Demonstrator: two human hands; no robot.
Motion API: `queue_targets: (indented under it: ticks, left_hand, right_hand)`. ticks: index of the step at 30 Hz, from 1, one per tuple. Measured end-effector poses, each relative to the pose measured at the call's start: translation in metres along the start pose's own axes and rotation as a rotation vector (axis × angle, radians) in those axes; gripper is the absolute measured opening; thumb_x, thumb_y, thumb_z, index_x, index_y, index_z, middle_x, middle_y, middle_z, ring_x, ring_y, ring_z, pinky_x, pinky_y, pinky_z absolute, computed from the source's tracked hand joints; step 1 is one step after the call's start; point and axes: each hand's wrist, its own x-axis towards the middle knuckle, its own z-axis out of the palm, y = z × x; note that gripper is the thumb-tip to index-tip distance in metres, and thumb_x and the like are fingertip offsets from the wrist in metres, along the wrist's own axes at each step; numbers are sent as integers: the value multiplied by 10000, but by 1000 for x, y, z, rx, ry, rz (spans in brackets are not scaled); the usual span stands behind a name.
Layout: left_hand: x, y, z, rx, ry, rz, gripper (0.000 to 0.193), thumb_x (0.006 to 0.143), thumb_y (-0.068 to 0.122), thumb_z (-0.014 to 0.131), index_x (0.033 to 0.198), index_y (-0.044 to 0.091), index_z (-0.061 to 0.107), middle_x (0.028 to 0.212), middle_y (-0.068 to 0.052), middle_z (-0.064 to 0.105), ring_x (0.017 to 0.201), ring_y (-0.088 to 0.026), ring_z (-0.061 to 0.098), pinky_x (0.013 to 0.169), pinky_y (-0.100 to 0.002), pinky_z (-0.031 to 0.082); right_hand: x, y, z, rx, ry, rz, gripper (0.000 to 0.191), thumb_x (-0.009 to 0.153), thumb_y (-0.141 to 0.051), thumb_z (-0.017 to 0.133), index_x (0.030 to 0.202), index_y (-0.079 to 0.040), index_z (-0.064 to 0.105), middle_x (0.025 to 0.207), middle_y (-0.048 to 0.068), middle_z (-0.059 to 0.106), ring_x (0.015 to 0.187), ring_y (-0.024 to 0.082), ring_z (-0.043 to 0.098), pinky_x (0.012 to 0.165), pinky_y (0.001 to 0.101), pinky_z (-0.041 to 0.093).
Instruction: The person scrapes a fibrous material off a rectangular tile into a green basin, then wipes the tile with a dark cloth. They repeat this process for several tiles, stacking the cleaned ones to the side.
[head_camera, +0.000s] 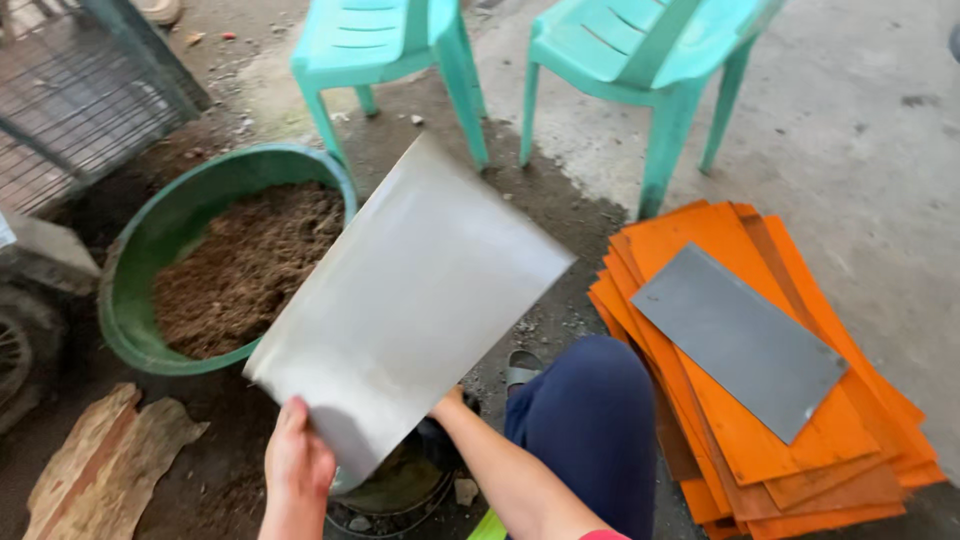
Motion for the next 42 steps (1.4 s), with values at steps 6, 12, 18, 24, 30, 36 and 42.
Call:
queue_targets:
  ticks: [6, 12, 18, 24, 30, 36, 42]
  left_hand:
    - [-18, 4, 224, 57, -510, 73, 337, 1051, 206, 510, 1319, 11, 573, 1283, -97, 659, 1170, -217, 613, 1040, -381, 474]
    - [-23, -76, 387, 625, -598, 126, 398, 1011, 274, 537, 1292, 9, 637, 1178, -139, 728, 1052, -249, 682, 932, -410, 541]
    - [-15, -140, 473, 886, -511, 476, 899, 800, 315, 878, 1475, -24, 390, 1387, -285, 491, 1278, -407, 488, 1028, -460, 433]
    - [29, -14, 329, 1064, -641, 777, 424, 869, 288, 749, 1235, 76, 712, 1283, -138, 706, 1244, -277, 640, 1065, -412, 479]
    - [-7, 213, 24, 1119, -123, 1045, 138, 960, 195, 751, 999, 66, 722, 1336, -126, 680, 1219, -221, 637, 983, -362, 508]
    - [-162, 212, -340, 632, 694, 887, 81, 1030, 99, 680, 1103, 66, 670, 1227, -66, 702, 1086, -125, 636, 988, -291, 503]
    - [-307, -7, -516, 496, 1547, 106, 66, 868, 117, 669, 914, 91, 710, 920, -95, 726, 893, -260, 683, 807, -421, 532]
  right_hand:
    - [-11, -14, -15, 46, -9, 37, 546, 879, -382, 666, 1405, -285, 557, 1487, 129, 455, 1306, 430, 456, 1074, 525, 421]
    - [-25, -27, -20, 50, -54, 51, 496, 862, -320, 656, 1355, -307, 612, 1484, 120, 457, 1305, 423, 463, 1084, 519, 419]
    - [-32, -41, -25, 31, -69, 43, 467, 844, -259, 646, 1305, -328, 667, 1481, 112, 460, 1305, 416, 471, 1094, 512, 416]
    - [-19, -30, -14, -12, -35, -23, 463, 827, -197, 635, 1255, -350, 722, 1478, 103, 462, 1304, 409, 479, 1103, 505, 414]
    - [0, -41, 2, -114, 153, -349, 475, 755, -162, 645, 1194, -300, 765, 1354, 185, 574, 1168, 433, 598, 1039, 483, 476]
    - [-2, -70, 28, -146, 293, -821, 503, 766, -115, 690, 1226, -306, 766, 1405, 177, 551, 1193, 455, 524, 1020, 544, 459]
    - [-28, -43, 126, -788, 137, -1136, 494, 776, -233, 737, 1241, -398, 755, 1475, 18, 560, 1237, 378, 543, 934, 633, 446]
